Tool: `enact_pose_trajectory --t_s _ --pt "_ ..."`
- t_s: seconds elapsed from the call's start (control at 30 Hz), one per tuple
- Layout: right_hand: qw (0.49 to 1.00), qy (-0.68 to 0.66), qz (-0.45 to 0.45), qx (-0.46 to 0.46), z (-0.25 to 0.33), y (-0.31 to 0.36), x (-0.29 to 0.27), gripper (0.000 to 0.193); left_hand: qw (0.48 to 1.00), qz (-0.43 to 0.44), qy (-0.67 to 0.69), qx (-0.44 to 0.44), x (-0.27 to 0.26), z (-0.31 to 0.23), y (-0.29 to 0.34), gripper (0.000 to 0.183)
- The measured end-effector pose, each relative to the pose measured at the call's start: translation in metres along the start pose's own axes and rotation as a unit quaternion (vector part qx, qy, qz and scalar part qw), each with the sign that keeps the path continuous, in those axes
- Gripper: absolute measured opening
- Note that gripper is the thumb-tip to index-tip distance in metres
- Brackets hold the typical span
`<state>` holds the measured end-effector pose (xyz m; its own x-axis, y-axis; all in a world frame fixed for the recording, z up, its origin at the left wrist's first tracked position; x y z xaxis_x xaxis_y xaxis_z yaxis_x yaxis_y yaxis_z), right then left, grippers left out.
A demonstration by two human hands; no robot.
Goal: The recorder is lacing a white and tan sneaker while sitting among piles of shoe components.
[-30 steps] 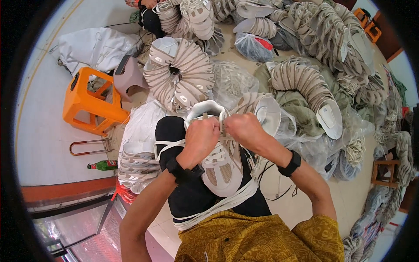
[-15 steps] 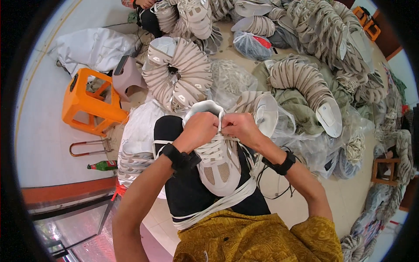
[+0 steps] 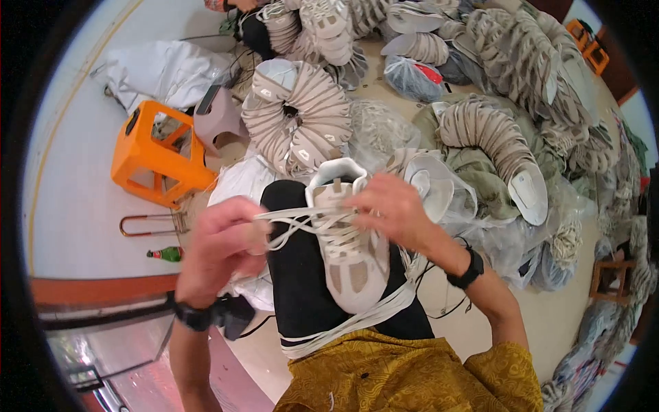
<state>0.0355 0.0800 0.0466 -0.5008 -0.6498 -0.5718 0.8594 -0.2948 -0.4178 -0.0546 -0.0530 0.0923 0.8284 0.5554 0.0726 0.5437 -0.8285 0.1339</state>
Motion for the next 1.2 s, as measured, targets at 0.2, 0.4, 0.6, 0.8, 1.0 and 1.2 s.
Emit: enact_pose_trajectory --t_s 0.2,0.4,0.6,0.8,1.0,1.2 --pt "0.993 -0.106 0.018 -0.04 0.043 -0.01 0.014 0.013 0.989 -0.014 0.044 0.143 0.017 0.011 -0.02 0.017" --pt "0.773 -0.557 -0.16 0.261 -0.133 0.019 -0.107 0.017 0.797 -0.133 0.504 0.305 -0.113 0.026 -0.015 0.02" --pt "0.739 -0.563 -0.204 0.309 -0.218 0.052 -0.171 0.017 0.822 -0.281 0.37 0.331 -0.262 0.086 0.014 0.021" --pt "0.701 -0.592 -0.23 0.325 -0.277 0.08 -0.195 0.017 0.85 -0.487 0.01 0.199 -0.287 0.112 0.024 0.026" --pt "0.695 -0.621 -0.193 0.307 -0.243 0.047 -0.175 0.016 0.895 -0.325 0.228 0.205 -0.253 0.092 -0.031 0.018" --pt "0.948 -0.173 0.098 0.248 -0.095 -0.021 -0.021 0.012 0.948 -0.27 0.075 0.148 -0.184 0.077 -0.041 0.019"
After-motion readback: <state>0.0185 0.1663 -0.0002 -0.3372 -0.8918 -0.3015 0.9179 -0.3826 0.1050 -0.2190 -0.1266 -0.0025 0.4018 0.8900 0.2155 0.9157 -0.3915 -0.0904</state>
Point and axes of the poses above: each hand's wrist, its own y-axis away from the middle knuckle, its own x-axis out of the palm, z = x × y, the point moved 9 cm from there along -y, towards the middle knuckle, and after that the axes turned 14 degrees about x, right-handed, at the moved point
